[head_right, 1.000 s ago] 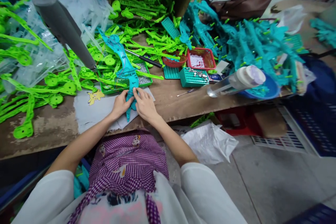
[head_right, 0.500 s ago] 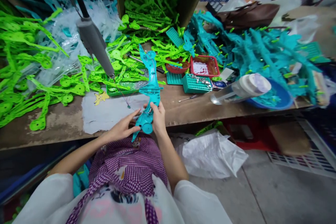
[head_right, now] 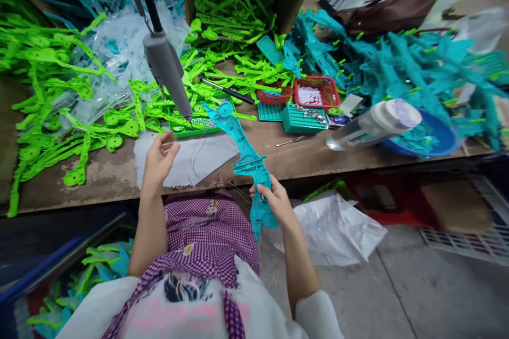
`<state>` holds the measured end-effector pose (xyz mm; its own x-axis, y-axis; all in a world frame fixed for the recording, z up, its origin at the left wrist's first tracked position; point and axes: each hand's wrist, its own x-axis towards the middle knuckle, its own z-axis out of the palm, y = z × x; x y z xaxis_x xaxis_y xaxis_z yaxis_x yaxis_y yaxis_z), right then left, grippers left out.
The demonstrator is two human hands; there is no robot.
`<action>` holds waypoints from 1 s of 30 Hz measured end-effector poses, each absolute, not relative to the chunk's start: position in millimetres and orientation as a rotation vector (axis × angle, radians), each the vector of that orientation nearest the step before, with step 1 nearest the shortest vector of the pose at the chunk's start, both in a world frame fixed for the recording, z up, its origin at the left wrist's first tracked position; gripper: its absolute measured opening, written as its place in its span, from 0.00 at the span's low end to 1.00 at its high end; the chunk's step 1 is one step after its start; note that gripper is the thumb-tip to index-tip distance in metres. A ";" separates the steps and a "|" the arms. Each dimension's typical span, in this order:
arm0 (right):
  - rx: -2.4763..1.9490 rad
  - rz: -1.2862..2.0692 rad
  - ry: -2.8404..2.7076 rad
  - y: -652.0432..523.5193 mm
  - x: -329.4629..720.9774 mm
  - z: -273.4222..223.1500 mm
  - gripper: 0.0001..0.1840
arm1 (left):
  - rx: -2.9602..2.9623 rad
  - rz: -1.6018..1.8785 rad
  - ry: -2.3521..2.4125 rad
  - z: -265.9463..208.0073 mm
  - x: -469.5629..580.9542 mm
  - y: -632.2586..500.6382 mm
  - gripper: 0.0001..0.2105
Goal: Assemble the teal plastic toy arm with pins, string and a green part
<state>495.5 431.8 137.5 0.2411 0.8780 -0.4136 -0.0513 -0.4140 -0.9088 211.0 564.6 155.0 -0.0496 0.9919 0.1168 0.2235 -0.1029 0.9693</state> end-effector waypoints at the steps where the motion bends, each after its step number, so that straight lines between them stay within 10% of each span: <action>1: -1.623 1.348 -0.818 429.1 503.7 140.7 0.15 | 1.442 1.213 1.365 160.2 216.1 575.5 0.20; 12: -1.585 1.871 -1.209 468.0 544.2 159.1 0.12 | 1.217 1.026 1.349 96.8 221.9 517.3 0.42; 22: -1.231 2.010 -1.828 574.9 489.9 167.0 0.07 | 1.604 1.325 1.834 107.8 167.1 494.3 0.11; 30: -1.526 0.607 -2.278 591.8 470.9 129.6 0.17 | 0.927 1.809 1.792 106.6 145.4 467.6 0.18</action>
